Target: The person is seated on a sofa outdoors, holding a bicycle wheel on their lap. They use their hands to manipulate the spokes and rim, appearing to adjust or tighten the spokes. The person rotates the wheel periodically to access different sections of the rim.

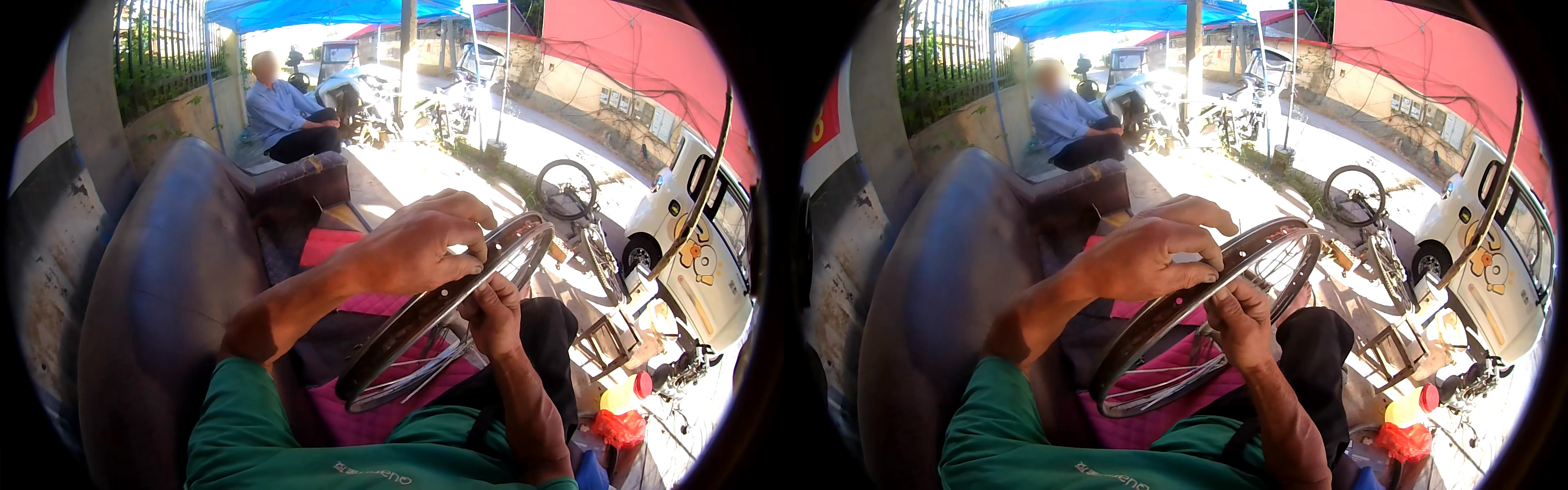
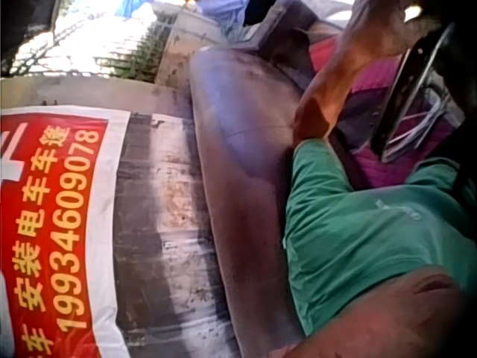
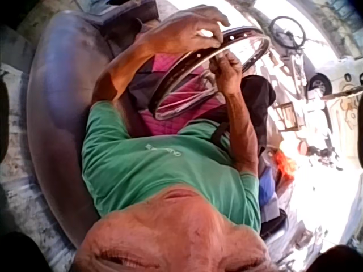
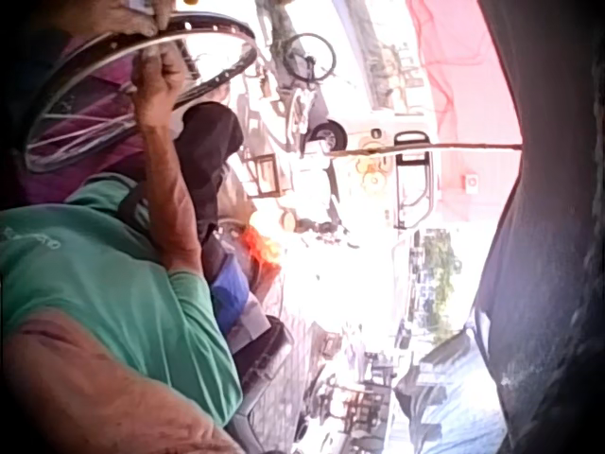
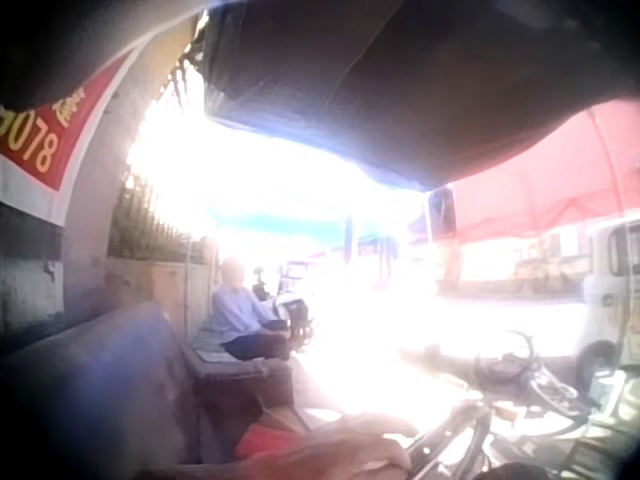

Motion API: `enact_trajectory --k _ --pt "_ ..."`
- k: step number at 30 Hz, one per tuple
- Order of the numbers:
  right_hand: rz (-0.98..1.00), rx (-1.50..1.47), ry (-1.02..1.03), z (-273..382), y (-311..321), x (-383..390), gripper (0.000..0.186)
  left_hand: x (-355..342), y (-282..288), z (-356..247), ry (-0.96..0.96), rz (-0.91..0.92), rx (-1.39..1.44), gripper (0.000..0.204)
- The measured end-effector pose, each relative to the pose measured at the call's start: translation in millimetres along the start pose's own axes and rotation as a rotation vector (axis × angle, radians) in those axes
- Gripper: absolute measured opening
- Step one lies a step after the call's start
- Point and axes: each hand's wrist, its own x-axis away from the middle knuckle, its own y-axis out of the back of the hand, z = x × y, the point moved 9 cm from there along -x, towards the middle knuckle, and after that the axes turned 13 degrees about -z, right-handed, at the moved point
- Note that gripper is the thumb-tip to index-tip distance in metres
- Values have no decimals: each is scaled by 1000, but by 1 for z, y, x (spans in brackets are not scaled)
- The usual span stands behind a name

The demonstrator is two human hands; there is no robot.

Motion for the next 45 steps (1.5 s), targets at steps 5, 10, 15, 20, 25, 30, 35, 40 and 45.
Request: enact_trajectory --k 5,10,15,20,25,30,35,40,45 --pt "-2 -9 0 0 -3 -1 19 2 -8 9 97 17 149 10" --pt "-22 21 -7 1 1 -1 19 0 -1 2 9 -49 -10 13" --pt "-38 45 -24 1 -2 -5 19 1 -8 10 82 4 76 12" --pt "17 -15 -16 -4 0 -7 17 3 -3 11 138 -29 81 16" --pt "-3 -3 -31 2 2 -8 19 -1 -7 8 103 -22 32 17" --pt "-105 54 -18 3 7 -10 24 2 -12 12 165 -53 119 20" --pt "-103 53 -2 9 3 -15 23 6 -11 11 138 -183 21 25" --pt "-109 1 6 11 1 -21 13 6 -12 15 139 -180 75 18" --pt "-122 -60 28 10 0 -25 6 10 -7 22 159 -233 115 19"
